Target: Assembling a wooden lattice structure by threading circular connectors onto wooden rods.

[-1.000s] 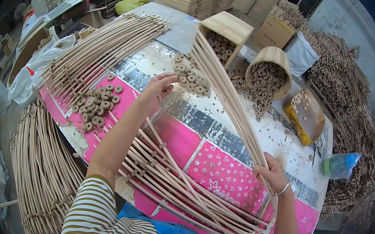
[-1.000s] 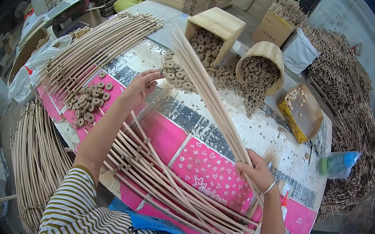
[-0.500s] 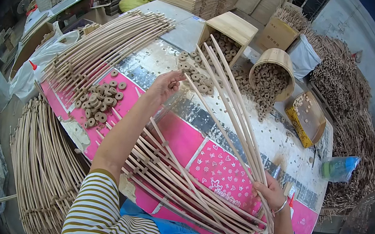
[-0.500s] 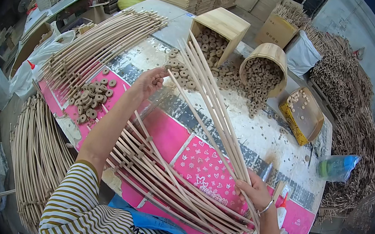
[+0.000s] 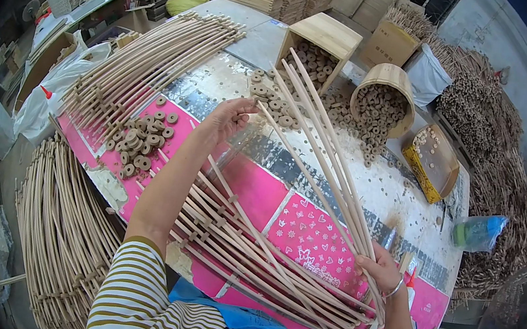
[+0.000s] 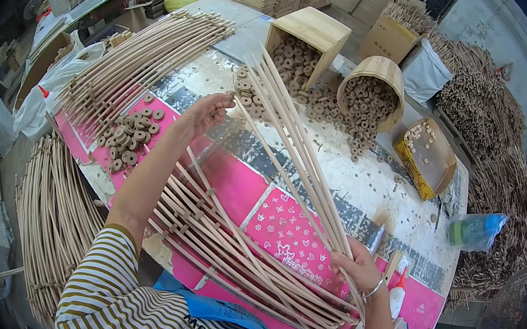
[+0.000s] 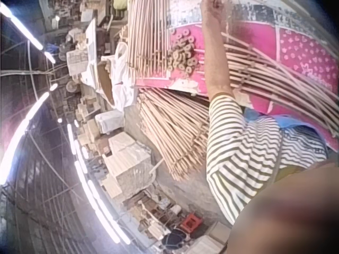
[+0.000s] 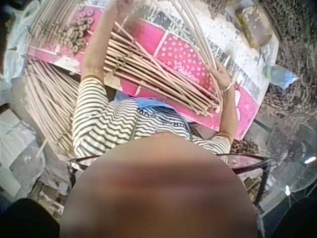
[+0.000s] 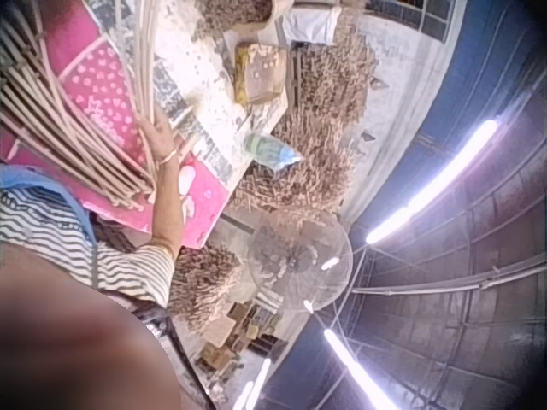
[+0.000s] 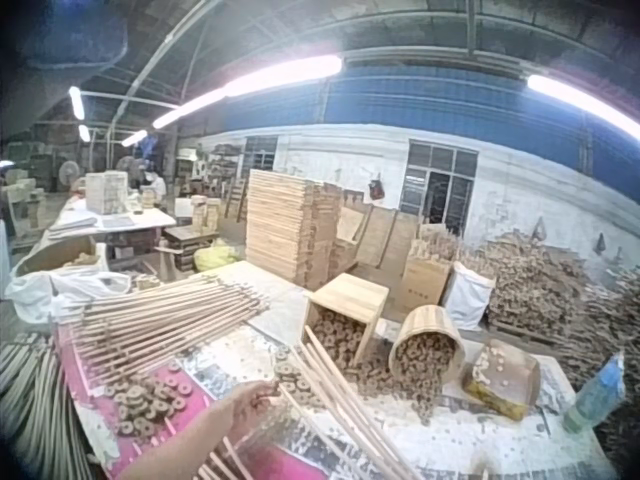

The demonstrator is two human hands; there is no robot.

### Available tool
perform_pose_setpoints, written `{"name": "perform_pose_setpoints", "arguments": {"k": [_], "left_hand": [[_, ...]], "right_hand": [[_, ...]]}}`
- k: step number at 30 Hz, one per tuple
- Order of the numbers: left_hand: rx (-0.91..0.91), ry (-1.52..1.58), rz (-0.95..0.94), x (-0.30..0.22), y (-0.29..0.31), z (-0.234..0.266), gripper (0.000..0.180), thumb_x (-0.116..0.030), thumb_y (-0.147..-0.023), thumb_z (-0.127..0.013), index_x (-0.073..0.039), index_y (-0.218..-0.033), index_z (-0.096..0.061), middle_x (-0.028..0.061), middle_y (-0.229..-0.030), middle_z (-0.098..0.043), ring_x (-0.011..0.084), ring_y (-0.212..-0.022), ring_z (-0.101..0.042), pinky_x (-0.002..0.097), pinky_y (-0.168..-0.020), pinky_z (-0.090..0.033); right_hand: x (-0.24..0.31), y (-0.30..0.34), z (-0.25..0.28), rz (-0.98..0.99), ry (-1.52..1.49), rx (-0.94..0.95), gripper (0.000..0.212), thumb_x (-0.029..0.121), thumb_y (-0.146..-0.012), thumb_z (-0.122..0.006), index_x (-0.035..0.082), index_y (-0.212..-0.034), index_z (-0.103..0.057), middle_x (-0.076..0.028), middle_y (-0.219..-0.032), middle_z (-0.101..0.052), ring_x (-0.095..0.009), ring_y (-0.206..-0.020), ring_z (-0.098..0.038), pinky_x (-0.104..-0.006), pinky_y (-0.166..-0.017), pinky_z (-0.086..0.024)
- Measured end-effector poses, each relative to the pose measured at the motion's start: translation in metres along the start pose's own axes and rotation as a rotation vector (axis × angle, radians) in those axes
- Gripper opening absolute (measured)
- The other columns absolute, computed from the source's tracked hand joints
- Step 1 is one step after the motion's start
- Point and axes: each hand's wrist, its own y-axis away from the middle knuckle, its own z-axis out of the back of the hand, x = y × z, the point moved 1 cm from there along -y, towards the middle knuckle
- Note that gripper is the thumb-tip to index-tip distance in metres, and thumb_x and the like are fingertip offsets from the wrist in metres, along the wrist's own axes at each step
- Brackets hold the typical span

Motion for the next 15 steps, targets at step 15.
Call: {"name": "perform_pose_setpoints", "arguments": {"k": [15], "left_hand": [[0.313,-0.905,-0.006,0.062,0.054,-0.034,0.022,-0.021,-0.091,-0.074,-0.003,-0.104,-0.072,0.0021,-0.085,-0.07,0.0064,-0.064,-0.053,0.0239,-0.059,-0.043]], "right_hand": [[-0.002,-0.082,-0.036,0.135,0.201,-0.096,0.029,0.026,-0.099,-0.069,0.003,-0.116,-0.063,-0.002,-0.081,-0.064,-0.007,-0.066,-0.059,-0.0236,-0.057,-0.049]]}}
